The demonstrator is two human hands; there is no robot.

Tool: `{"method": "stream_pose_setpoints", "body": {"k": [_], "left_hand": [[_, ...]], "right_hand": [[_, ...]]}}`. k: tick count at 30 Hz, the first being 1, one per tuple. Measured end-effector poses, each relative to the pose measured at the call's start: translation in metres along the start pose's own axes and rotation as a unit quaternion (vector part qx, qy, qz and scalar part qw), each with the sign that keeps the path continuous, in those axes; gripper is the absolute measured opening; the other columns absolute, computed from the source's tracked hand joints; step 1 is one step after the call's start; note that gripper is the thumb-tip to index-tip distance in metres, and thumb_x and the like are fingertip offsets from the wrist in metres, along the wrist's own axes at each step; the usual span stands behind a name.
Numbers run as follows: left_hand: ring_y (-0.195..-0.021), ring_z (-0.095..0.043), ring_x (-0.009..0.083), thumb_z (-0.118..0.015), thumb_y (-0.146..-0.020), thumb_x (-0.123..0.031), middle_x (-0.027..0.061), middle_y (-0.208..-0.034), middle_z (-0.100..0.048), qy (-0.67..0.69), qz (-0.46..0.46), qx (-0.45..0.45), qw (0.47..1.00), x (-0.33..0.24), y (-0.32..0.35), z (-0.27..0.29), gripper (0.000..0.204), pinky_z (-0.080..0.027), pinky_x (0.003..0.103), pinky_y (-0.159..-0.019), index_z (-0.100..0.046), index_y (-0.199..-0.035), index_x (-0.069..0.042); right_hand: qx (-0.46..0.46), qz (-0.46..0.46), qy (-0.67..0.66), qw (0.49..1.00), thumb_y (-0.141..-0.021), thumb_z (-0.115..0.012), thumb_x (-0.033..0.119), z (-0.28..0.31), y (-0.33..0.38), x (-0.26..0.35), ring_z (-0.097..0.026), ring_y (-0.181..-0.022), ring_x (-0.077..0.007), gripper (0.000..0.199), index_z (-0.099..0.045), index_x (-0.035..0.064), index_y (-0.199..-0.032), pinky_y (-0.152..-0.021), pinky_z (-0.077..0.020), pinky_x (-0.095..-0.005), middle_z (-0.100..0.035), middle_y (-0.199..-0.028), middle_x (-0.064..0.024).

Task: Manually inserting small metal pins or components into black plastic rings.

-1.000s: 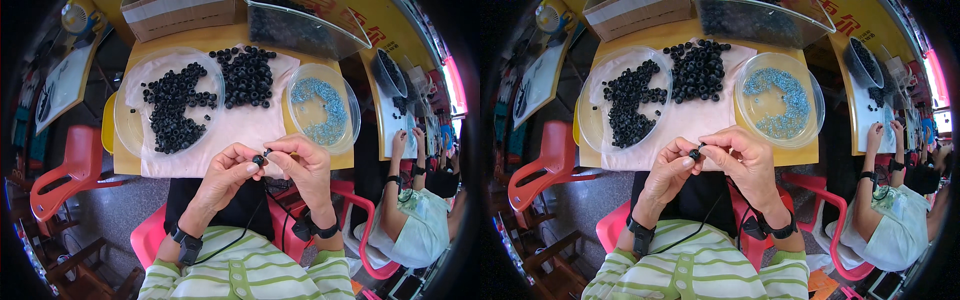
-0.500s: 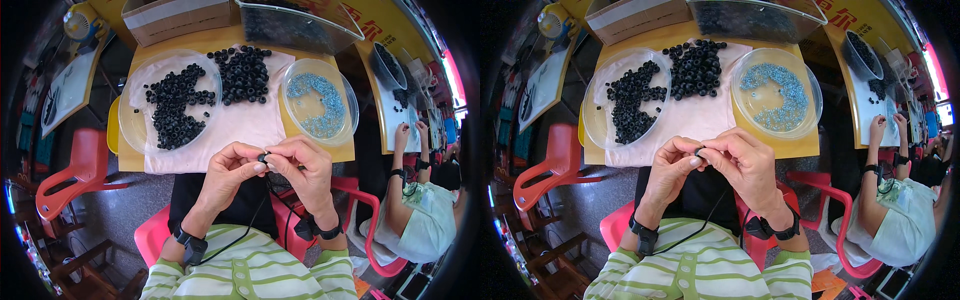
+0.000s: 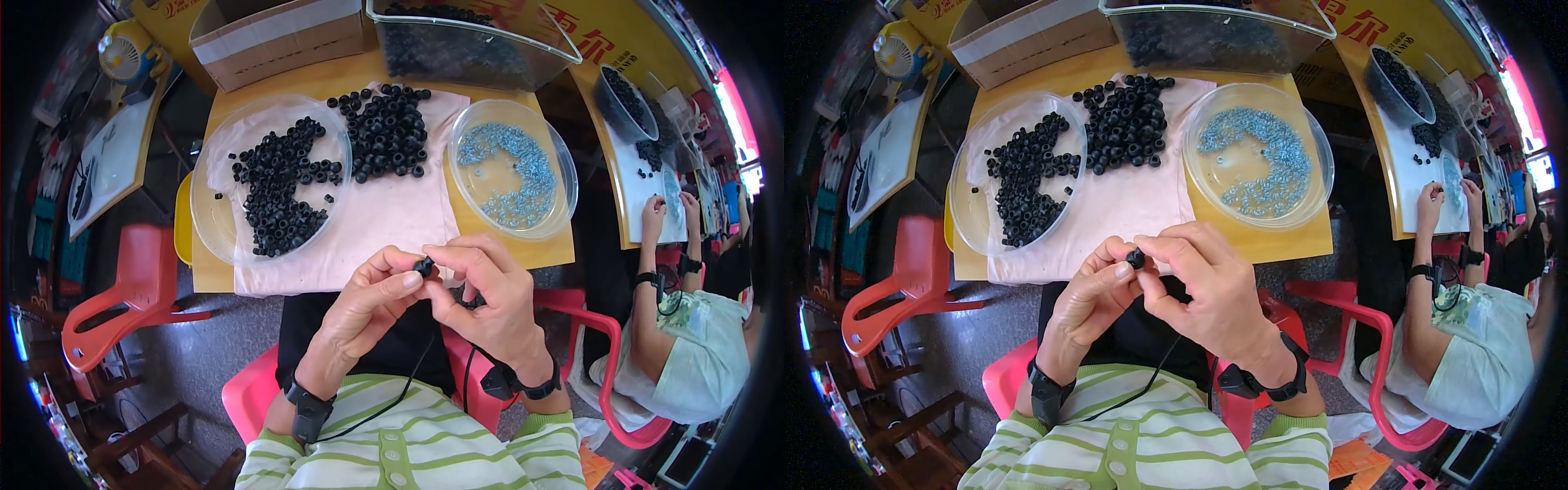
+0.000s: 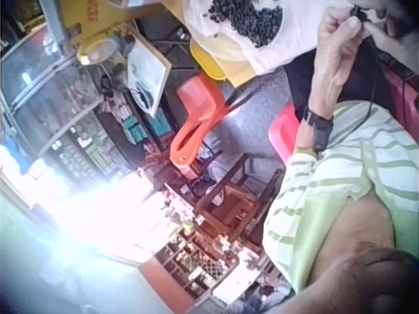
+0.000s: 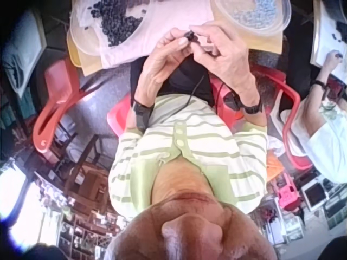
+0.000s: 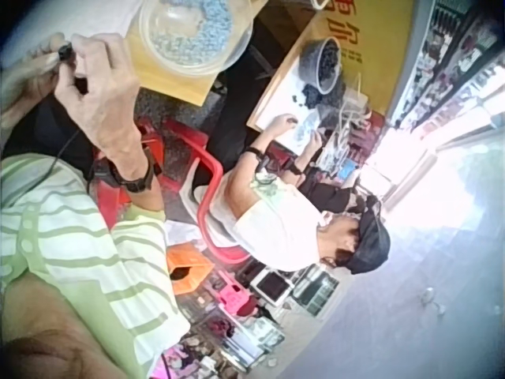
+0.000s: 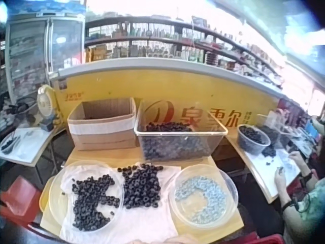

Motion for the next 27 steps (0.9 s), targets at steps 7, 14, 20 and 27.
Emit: {"method": "stream_pose_setpoints", "body": {"k": [7,14,20,27], "left_hand": [[-0.097,-0.064,0.0183,-0.066,-0.088,-0.005,0.007,-0.1,-0.066,0.013,0.008,0.011,1.0,0.003,0.002,-0.004,0.007,-0.048,0.034,-0.093,-0.062,-0.094,-0.006],[-0.096,-0.066,0.0195,-0.066,-0.087,-0.003,0.0101,-0.102,-0.067,-0.015,-0.033,0.002,0.999,-0.007,0.0,-0.003,0.01,-0.052,0.034,-0.091,-0.063,-0.096,-0.004],[-0.097,-0.066,0.0204,-0.065,-0.088,-0.001,0.0108,-0.103,-0.066,-0.083,-0.089,-0.01,0.993,-0.014,0.002,-0.007,0.011,-0.053,0.035,-0.091,-0.062,-0.098,-0.003],[-0.103,-0.063,0.0192,-0.063,-0.09,-0.003,0.0089,-0.103,-0.067,0.081,0.019,0.03,0.996,0.004,-0.005,-0.013,0.007,-0.049,0.033,-0.095,-0.062,-0.095,-0.008]], "right_hand": [[-0.009,0.046,0.057,0.997,-0.067,-0.072,-0.002,-0.005,0.001,0.004,-0.062,-0.078,-0.0217,0.037,-0.064,0.0052,-0.102,-0.064,-0.0529,-0.031,-0.062,-0.09,-0.007],[0.04,-0.011,-0.044,0.998,-0.077,-0.069,-0.004,0.005,-0.013,-0.003,-0.062,-0.071,-0.0229,0.02,-0.066,0.0011,-0.095,-0.062,-0.0515,-0.0305,-0.062,-0.085,-0.0102],[0.029,0.01,-0.024,0.999,-0.078,-0.068,-0.004,0.003,-0.013,-0.004,-0.061,-0.071,-0.0236,0.017,-0.066,0.0008,-0.095,-0.062,-0.0507,-0.0308,-0.062,-0.082,-0.0103],[0.01,0.015,0.011,1.0,-0.069,-0.072,-0.001,0.005,-0.01,0.004,-0.06,-0.075,-0.0245,0.03,-0.064,0.002,-0.098,-0.063,-0.0506,-0.0328,-0.062,-0.088,-0.0094]]}}
Point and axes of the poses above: each hand's wrist, its own y-axis away from the middle knuckle, its own z-axis out of the back of the hand, x = y × z, the point moved 9 cm from there along -y, towards the middle knuckle
